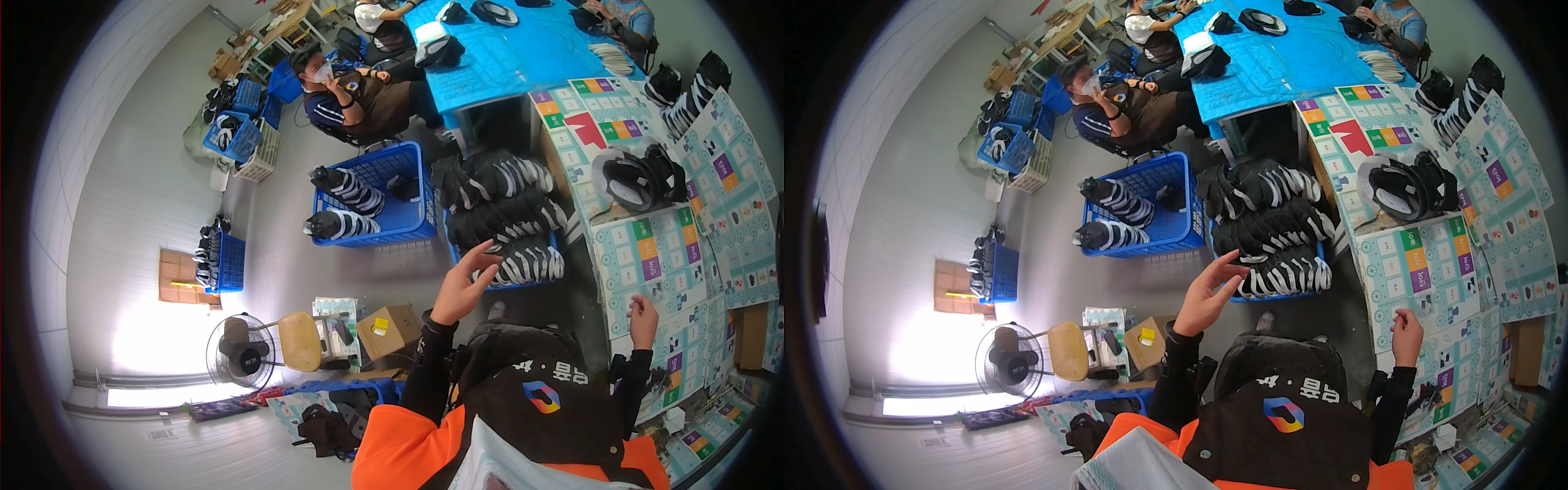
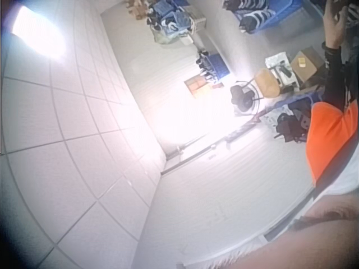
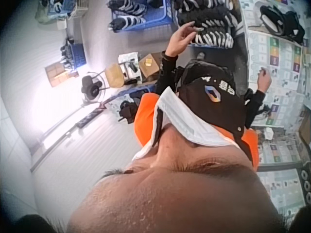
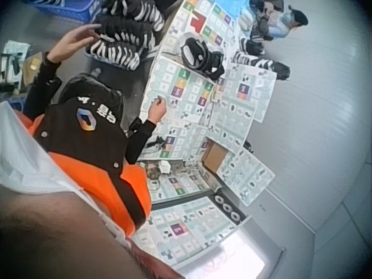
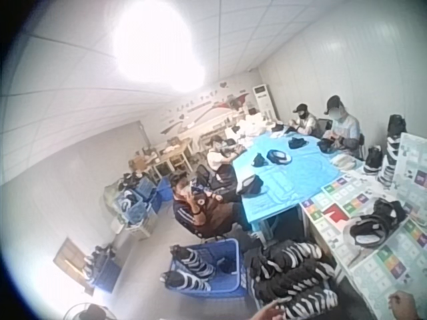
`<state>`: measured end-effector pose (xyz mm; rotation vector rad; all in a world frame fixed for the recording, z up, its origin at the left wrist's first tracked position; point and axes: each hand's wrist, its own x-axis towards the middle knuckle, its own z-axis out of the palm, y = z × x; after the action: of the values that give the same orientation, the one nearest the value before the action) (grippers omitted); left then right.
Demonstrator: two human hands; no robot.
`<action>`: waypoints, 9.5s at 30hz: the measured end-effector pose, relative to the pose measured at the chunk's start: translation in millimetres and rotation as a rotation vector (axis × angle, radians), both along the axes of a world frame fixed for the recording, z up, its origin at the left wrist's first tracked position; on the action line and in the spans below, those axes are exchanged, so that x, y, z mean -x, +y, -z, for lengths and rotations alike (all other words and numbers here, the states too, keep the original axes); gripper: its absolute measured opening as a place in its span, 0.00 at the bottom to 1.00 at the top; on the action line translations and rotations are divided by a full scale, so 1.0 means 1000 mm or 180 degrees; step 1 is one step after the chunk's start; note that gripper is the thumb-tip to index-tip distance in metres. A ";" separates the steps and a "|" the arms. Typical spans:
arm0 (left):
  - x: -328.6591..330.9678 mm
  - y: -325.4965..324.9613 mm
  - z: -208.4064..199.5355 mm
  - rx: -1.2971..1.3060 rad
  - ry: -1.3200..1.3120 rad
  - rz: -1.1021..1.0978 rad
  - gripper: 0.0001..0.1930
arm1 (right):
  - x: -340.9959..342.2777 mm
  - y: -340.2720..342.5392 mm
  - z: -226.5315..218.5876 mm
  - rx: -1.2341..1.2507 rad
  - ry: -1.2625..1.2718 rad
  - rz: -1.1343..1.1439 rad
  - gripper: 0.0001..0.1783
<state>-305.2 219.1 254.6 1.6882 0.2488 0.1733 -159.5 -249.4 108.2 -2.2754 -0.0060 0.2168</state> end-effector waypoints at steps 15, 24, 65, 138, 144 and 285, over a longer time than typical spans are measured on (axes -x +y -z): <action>-0.007 -0.006 -0.004 0.0043 0.0095 0.0190 0.24 | -0.011 0.034 -0.075 -0.0204 -0.0927 -0.0281 0.30; -0.007 0.009 -0.079 -0.2489 -0.1704 -0.1405 0.35 | -0.002 0.065 -0.094 -0.0147 -0.0902 -0.0133 0.21; -0.232 0.074 0.141 0.3537 0.1254 -0.0176 0.34 | -0.311 0.294 -0.031 -0.1031 0.0446 -0.2574 0.23; -0.161 -0.092 0.052 -0.2712 -0.1044 0.1506 0.27 | -0.015 0.193 -0.098 0.0828 -0.1413 -0.0886 0.26; -0.131 -0.064 0.076 -0.1816 -0.0892 0.1224 0.21 | 0.022 0.198 -0.153 -0.0010 -0.0501 -0.0932 0.20; 0.308 0.183 0.312 -0.2531 0.3208 -0.1772 0.15 | 0.056 0.375 -0.240 -0.1276 0.4427 -0.6267 0.38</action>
<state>-613.4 402.1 -57.6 2.3351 1.5737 -0.2258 -215.3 125.2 348.6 -0.5478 -1.3237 2.2924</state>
